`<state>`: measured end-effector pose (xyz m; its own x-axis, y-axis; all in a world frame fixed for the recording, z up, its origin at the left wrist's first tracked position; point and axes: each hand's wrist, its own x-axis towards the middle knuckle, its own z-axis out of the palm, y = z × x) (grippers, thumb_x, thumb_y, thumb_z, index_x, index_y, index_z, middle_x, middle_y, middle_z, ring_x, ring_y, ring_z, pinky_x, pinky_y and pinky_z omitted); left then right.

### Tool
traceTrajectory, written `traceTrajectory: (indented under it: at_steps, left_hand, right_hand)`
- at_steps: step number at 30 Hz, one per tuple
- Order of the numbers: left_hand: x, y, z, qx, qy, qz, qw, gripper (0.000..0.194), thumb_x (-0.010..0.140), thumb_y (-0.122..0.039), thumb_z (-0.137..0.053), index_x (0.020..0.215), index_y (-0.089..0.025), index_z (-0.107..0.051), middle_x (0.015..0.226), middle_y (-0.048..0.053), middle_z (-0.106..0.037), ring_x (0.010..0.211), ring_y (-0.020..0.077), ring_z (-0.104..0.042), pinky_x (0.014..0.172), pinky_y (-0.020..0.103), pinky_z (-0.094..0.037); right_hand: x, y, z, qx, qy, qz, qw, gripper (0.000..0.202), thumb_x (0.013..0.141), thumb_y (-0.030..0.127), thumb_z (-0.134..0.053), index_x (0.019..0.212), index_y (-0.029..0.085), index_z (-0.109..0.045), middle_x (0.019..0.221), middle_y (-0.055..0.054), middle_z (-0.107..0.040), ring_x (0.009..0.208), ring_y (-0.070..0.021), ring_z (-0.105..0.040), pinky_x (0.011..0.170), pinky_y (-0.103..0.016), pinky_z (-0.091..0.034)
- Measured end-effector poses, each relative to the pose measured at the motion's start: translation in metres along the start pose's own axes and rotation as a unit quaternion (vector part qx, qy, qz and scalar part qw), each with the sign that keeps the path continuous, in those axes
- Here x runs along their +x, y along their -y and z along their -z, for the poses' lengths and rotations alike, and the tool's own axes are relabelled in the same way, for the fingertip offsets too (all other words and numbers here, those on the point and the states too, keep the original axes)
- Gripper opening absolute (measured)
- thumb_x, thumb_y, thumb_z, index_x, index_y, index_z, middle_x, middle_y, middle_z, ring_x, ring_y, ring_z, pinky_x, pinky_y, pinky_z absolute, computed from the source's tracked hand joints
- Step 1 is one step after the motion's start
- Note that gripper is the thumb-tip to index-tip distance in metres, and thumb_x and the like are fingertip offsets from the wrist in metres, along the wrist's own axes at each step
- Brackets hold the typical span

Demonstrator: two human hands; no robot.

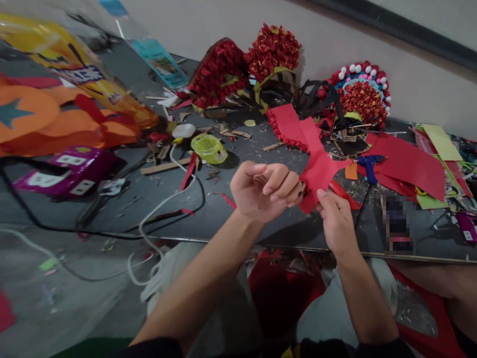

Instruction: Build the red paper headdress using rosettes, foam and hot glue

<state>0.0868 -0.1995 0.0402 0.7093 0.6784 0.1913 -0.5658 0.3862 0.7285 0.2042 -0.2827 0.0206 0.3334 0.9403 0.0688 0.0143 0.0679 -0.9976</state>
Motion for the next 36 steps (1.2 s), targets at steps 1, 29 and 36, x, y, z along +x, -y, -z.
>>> traceTrajectory:
  at_steps: [1,29,36]
  left_hand:
    - [0.0,0.0,0.0,0.008,-0.002,-0.007,1.0,0.052,0.077,-0.047,-0.042,0.04,-0.018,-0.02,0.038,-0.002,-0.016,0.036,0.0091,-0.026,0.041,0.025,-0.036]
    - [0.004,0.01,0.006,0.137,0.037,-0.021,0.99,0.049,0.071,-0.055,-0.046,0.037,-0.02,-0.037,0.038,0.001,-0.027,0.044,0.014,-0.032,0.048,0.03,-0.047]
    - [0.005,0.008,0.008,0.155,0.022,-0.035,0.987,0.049,0.073,-0.052,-0.045,0.037,-0.02,-0.035,0.038,0.0,-0.025,0.045,0.0131,-0.031,0.049,0.03,-0.047]
  right_hand:
    - [0.0,-0.002,0.0,0.008,-0.001,0.002,1.0,0.039,0.085,0.04,-0.051,0.055,0.019,-0.039,0.059,0.004,-0.037,0.057,-0.0083,-0.037,0.056,-0.023,-0.034]
    - [0.002,-0.023,0.015,-0.026,0.004,-0.015,1.0,0.037,0.084,0.046,-0.05,0.058,0.02,-0.049,0.06,0.001,-0.046,0.06,-0.012,-0.047,0.058,-0.026,-0.042]
    - [0.0,-0.018,0.018,-0.017,-0.015,-0.026,0.999,0.037,0.082,0.047,-0.051,0.058,0.019,-0.045,0.059,0.003,-0.045,0.058,-0.0099,-0.044,0.055,-0.024,-0.039]
